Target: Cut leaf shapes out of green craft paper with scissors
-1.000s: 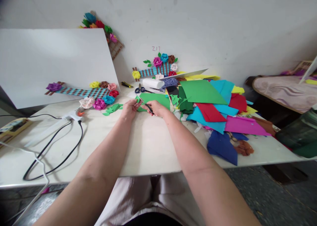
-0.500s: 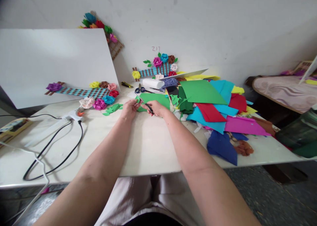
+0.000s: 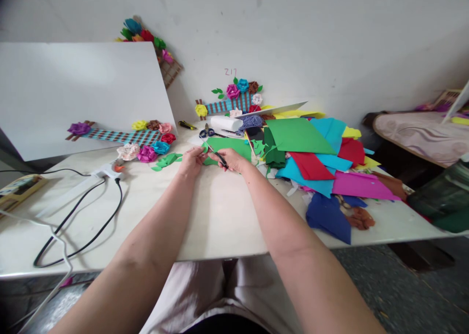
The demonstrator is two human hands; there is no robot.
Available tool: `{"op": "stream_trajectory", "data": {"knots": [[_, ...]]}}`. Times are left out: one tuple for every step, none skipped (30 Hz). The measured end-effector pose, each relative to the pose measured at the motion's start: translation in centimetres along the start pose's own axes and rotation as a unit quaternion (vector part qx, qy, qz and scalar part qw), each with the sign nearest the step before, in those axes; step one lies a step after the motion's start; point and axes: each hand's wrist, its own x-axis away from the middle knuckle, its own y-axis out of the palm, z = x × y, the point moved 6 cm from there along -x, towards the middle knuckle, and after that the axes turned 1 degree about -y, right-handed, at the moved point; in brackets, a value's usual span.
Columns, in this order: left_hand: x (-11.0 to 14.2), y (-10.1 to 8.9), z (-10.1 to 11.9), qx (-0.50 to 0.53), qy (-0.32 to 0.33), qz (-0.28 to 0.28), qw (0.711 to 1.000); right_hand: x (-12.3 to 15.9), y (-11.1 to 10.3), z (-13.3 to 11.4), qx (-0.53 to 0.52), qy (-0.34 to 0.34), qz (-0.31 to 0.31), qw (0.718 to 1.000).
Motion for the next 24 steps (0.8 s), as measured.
{"op": "stream_trajectory", "data": {"knots": [[0.0,0.0,0.0,0.0,-0.002,0.001,1.0,0.0,0.0,0.0,0.0,0.0,0.001,1.0],[0.0,0.0,0.0,0.0,-0.003,0.002,1.0,0.0,0.0,0.0,0.001,0.0,0.003,1.0],[0.1,0.0,0.0,0.002,-0.003,0.002,1.0,0.0,0.1,0.0,0.002,0.001,0.004,1.0],[0.1,0.0,0.1,0.003,-0.002,0.002,1.0,0.1,0.1,-0.1,0.003,0.002,0.005,1.0],[0.1,0.1,0.1,0.004,0.0,0.002,1.0,0.1,0.1,-0.1,0.005,0.001,0.005,1.0],[0.1,0.1,0.1,0.005,0.001,0.001,1.0,0.1,0.2,-0.2,0.006,0.001,0.004,1.0],[0.1,0.1,0.1,0.004,0.001,0.001,1.0,0.1,0.2,-0.2,0.008,-0.001,0.004,1.0],[0.1,0.1,0.1,0.003,0.001,0.001,1.0,0.1,0.2,-0.2,0.009,-0.003,0.004,1.0],[0.1,0.1,0.1,0.002,0.0,0.002,1.0,0.1,0.2,-0.2,0.009,-0.005,0.004,1.0],[0.1,0.0,0.1,0.002,-0.001,0.003,1.0,0.1,0.1,-0.1,0.011,-0.008,0.004,1.0],[0.0,0.0,0.1,0.002,0.0,0.003,1.0,0.0,0.1,0.0,0.013,-0.01,0.004,1.0],[0.0,0.0,0.1,0.003,0.0,0.004,1.0,-0.1,0.0,0.1,0.015,-0.013,0.004,1.0],[0.0,0.0,0.1,0.005,0.001,0.004,1.0,-0.3,0.0,0.3,0.015,-0.015,0.004,1.0],[-0.1,0.0,0.0,0.006,0.003,0.002,1.0,-0.4,-0.1,0.5,0.012,-0.018,0.003,1.0],[-0.1,0.0,0.0,0.008,0.004,0.0,1.0,-0.6,-0.1,0.6,0.007,-0.022,0.001,1.0],[-0.1,-0.1,0.0,0.009,0.005,-0.003,1.0,-0.7,-0.1,0.7,-0.001,-0.029,-0.002,1.0],[-0.2,-0.1,0.0,0.009,0.006,-0.005,1.0,-0.9,-0.1,0.8,-0.01,-0.036,-0.004,0.999],[-0.2,-0.1,0.0,0.01,0.007,-0.006,1.0,-1.0,0.0,0.9,-0.017,-0.042,-0.006,0.999],[-0.2,-0.1,-0.1,0.01,0.007,-0.007,1.0,-1.1,0.0,0.9,-0.022,-0.046,-0.006,0.999],[-0.3,-0.2,-0.1,0.008,0.006,-0.007,1.0,-1.2,0.0,1.0,-0.025,-0.048,-0.004,0.999],[-0.3,-0.2,-0.1,0.007,0.004,-0.005,1.0,-1.3,0.0,1.0,-0.026,-0.048,-0.001,0.999],[-0.3,-0.2,-0.2,0.004,0.002,-0.003,1.0,-1.4,0.0,1.1,-0.027,-0.046,0.001,0.999],[-0.3,-0.3,-0.2,0.001,0.0,0.0,1.0,-1.4,0.0,1.1,-0.028,-0.045,0.003,0.999],[-0.2,-0.3,-0.2,-0.002,-0.002,0.002,1.0,-1.4,-0.1,1.2,-0.028,-0.045,0.006,0.999]]}}
